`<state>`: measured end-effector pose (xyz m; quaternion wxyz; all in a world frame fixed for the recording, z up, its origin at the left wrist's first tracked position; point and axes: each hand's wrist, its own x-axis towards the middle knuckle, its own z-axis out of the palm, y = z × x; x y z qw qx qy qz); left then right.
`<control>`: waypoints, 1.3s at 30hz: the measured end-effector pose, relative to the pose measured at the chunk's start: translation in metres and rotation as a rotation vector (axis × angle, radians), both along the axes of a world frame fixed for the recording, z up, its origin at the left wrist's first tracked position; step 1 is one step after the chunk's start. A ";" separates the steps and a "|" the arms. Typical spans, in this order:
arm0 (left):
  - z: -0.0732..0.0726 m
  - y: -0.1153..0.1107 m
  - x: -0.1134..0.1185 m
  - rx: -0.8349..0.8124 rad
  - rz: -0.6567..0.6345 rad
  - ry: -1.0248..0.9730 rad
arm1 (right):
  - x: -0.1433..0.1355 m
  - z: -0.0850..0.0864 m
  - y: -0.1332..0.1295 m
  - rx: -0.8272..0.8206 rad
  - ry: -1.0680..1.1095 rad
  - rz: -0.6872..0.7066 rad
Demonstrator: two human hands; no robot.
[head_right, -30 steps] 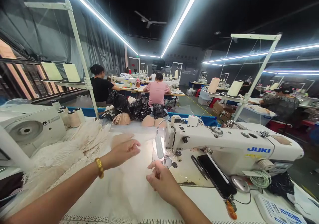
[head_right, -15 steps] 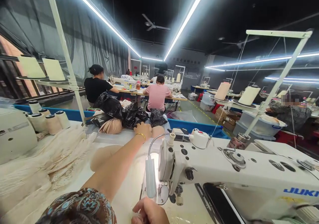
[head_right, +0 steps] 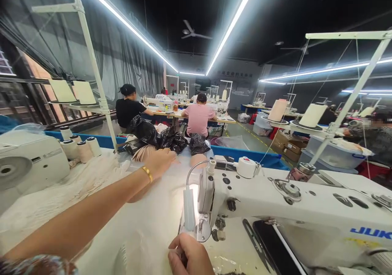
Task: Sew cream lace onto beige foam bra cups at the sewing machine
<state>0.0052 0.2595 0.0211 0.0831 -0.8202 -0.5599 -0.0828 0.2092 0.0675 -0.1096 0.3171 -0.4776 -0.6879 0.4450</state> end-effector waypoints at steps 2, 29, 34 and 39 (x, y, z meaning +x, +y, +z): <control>-0.015 -0.036 -0.011 -0.023 -0.062 0.008 | 0.000 0.007 -0.005 0.020 -0.006 0.001; -0.006 -0.161 -0.044 -0.043 0.105 -0.578 | 0.007 0.025 -0.014 -0.073 0.270 -0.100; -0.022 -0.209 -0.034 -0.482 0.017 -0.786 | 0.009 0.024 -0.014 -0.089 0.329 -0.137; -0.046 -0.201 -0.021 -0.367 0.013 -0.643 | 0.010 0.028 -0.016 -0.088 0.360 -0.169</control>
